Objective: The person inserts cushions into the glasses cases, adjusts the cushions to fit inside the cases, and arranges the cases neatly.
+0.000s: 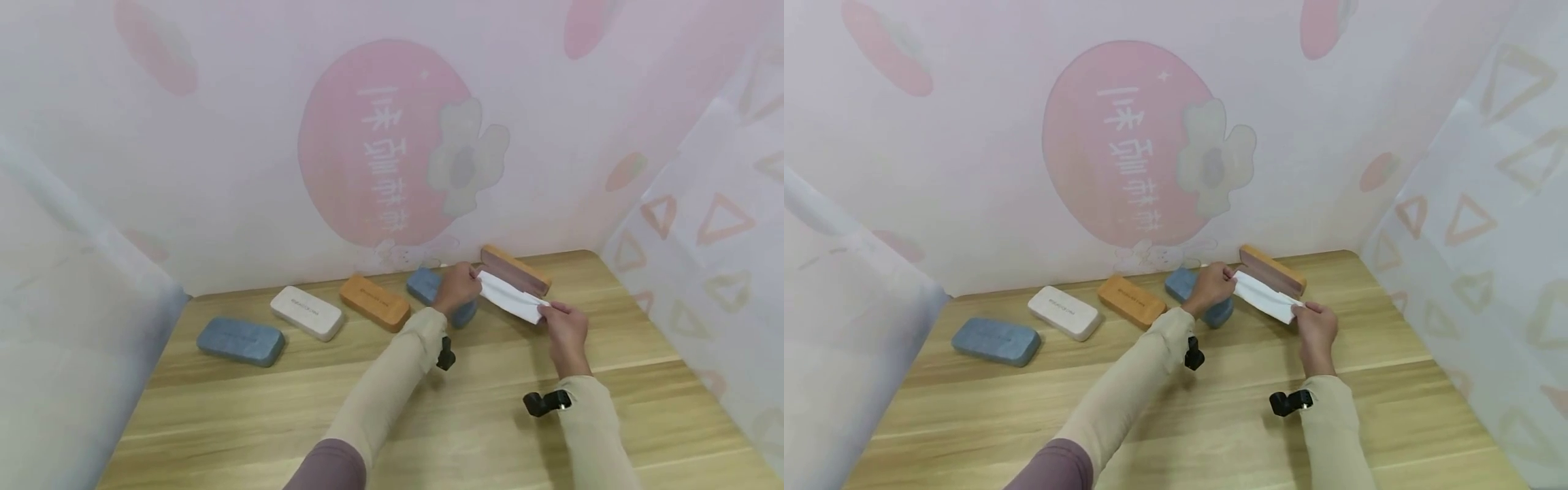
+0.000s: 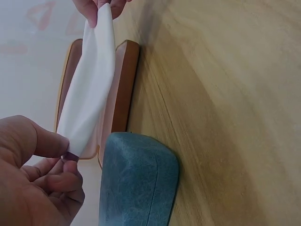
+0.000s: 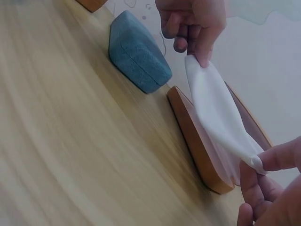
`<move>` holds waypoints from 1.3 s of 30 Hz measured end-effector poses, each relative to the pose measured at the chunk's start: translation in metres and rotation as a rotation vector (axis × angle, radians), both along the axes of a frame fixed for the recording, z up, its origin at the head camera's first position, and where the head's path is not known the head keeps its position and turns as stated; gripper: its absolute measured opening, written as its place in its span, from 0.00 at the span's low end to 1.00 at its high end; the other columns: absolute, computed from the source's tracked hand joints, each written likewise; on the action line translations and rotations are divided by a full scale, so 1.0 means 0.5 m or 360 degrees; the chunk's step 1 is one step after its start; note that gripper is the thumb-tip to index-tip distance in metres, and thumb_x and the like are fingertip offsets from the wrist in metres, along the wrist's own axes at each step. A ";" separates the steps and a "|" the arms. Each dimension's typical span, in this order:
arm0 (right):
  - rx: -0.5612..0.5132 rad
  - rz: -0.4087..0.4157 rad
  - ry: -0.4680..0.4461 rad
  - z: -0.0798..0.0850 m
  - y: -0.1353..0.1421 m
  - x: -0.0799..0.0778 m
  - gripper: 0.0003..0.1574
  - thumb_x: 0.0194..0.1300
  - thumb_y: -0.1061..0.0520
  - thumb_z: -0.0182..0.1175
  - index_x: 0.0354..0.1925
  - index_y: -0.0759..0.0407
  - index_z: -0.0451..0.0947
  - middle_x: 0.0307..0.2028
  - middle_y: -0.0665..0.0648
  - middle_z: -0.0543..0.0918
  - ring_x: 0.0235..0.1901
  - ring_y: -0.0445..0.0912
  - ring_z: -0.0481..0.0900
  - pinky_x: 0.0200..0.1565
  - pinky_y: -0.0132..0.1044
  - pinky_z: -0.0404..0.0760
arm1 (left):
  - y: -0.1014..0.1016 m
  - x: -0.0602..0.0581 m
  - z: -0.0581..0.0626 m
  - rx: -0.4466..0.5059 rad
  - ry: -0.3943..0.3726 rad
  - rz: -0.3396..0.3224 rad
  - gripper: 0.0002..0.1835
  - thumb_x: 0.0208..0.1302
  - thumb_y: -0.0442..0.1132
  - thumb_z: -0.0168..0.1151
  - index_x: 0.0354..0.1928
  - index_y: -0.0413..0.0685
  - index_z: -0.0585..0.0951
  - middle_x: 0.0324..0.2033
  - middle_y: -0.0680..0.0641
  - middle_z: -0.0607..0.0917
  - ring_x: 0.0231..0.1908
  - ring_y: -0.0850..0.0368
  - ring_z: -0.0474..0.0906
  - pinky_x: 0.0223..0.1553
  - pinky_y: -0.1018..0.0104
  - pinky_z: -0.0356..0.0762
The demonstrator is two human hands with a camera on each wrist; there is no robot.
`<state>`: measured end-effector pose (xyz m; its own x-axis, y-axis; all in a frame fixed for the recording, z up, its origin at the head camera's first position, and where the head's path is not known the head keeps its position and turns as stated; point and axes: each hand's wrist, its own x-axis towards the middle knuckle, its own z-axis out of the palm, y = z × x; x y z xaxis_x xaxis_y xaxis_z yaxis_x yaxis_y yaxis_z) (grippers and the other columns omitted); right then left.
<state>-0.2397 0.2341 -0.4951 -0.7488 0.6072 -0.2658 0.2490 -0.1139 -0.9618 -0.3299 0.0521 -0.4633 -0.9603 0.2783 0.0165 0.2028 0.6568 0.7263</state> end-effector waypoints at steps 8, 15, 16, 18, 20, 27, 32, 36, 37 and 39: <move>-0.0085 -0.0096 0.0002 0.003 -0.016 -0.022 0.38 0.65 0.64 0.63 0.69 0.74 0.62 0.53 0.60 0.73 0.39 0.38 0.73 0.45 0.24 0.76 | 0.005 -0.016 -0.017 0.0014 0.0023 0.0034 0.08 0.71 0.37 0.56 0.37 0.42 0.82 0.36 0.47 0.85 0.31 0.59 0.73 0.33 0.67 0.71; -0.0158 -0.0147 0.0048 0.001 -0.020 -0.037 0.40 0.67 0.63 0.62 0.71 0.72 0.58 0.64 0.63 0.69 0.48 0.40 0.71 0.52 0.26 0.74 | 0.009 -0.019 -0.029 0.0171 -0.0015 0.0076 0.10 0.67 0.34 0.56 0.43 0.44 0.86 0.43 0.48 0.89 0.45 0.55 0.83 0.43 0.64 0.80; -0.0175 -0.0149 0.0054 0.000 -0.020 -0.038 0.40 0.67 0.63 0.62 0.71 0.72 0.58 0.61 0.62 0.71 0.45 0.39 0.72 0.49 0.25 0.75 | 0.010 -0.019 -0.030 0.0192 -0.0027 0.0070 0.11 0.67 0.34 0.56 0.44 0.44 0.86 0.42 0.48 0.89 0.45 0.54 0.84 0.43 0.64 0.80; -0.0209 -0.0145 0.0069 -0.003 -0.020 -0.040 0.40 0.67 0.63 0.62 0.71 0.71 0.57 0.55 0.58 0.73 0.38 0.36 0.73 0.43 0.23 0.75 | 0.013 -0.018 -0.031 0.0229 -0.0042 0.0061 0.11 0.68 0.34 0.57 0.45 0.45 0.87 0.42 0.48 0.89 0.44 0.54 0.84 0.43 0.65 0.80; -0.0242 -0.0137 0.0101 -0.005 -0.021 -0.041 0.40 0.67 0.64 0.62 0.71 0.71 0.56 0.48 0.55 0.73 0.31 0.33 0.74 0.37 0.22 0.76 | 0.014 -0.018 -0.031 0.0281 -0.0060 0.0055 0.11 0.70 0.34 0.56 0.46 0.45 0.87 0.42 0.49 0.90 0.44 0.55 0.85 0.42 0.66 0.80; -0.0348 -0.0171 0.0189 -0.008 -0.026 -0.049 0.40 0.68 0.63 0.62 0.71 0.71 0.56 0.47 0.52 0.75 0.35 0.32 0.77 0.42 0.21 0.78 | 0.016 -0.020 -0.035 0.0339 -0.0060 -0.0035 0.17 0.72 0.32 0.50 0.54 0.46 0.85 0.48 0.52 0.89 0.53 0.56 0.83 0.50 0.65 0.81; -0.0379 -0.0200 0.0176 -0.007 -0.028 -0.050 0.46 0.69 0.63 0.62 0.76 0.67 0.49 0.63 0.59 0.71 0.57 0.41 0.74 0.57 0.24 0.75 | 0.010 -0.023 -0.035 0.0310 -0.0025 -0.0103 0.18 0.73 0.33 0.50 0.60 0.45 0.82 0.52 0.50 0.88 0.58 0.53 0.81 0.57 0.61 0.80; -0.0310 -0.0168 0.0121 -0.009 -0.025 -0.045 0.47 0.70 0.63 0.58 0.77 0.66 0.44 0.70 0.66 0.67 0.65 0.48 0.71 0.65 0.31 0.72 | 0.000 -0.022 -0.034 0.0263 -0.0061 -0.0135 0.21 0.70 0.29 0.50 0.62 0.43 0.80 0.54 0.49 0.87 0.59 0.51 0.81 0.56 0.59 0.80; -0.0266 -0.0161 0.0099 -0.009 -0.024 -0.043 0.46 0.71 0.63 0.58 0.77 0.66 0.44 0.70 0.67 0.68 0.65 0.49 0.71 0.66 0.33 0.72 | -0.002 -0.021 -0.033 0.0243 -0.0066 -0.0142 0.22 0.69 0.28 0.49 0.63 0.42 0.80 0.55 0.49 0.87 0.60 0.51 0.80 0.56 0.59 0.80; -0.0156 -0.0127 0.0061 -0.009 -0.021 -0.039 0.46 0.71 0.63 0.56 0.77 0.67 0.44 0.69 0.69 0.69 0.65 0.52 0.71 0.67 0.37 0.72 | -0.006 -0.020 -0.033 0.0207 -0.0088 -0.0136 0.24 0.67 0.26 0.48 0.63 0.42 0.79 0.55 0.49 0.87 0.60 0.52 0.80 0.56 0.59 0.80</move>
<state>-0.2590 0.2236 -0.4997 -0.7098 0.6378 -0.2990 0.1986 -0.2260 -0.9537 -0.3398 0.0492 -0.4797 -0.9337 0.3579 0.0056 0.2113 0.5384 0.8158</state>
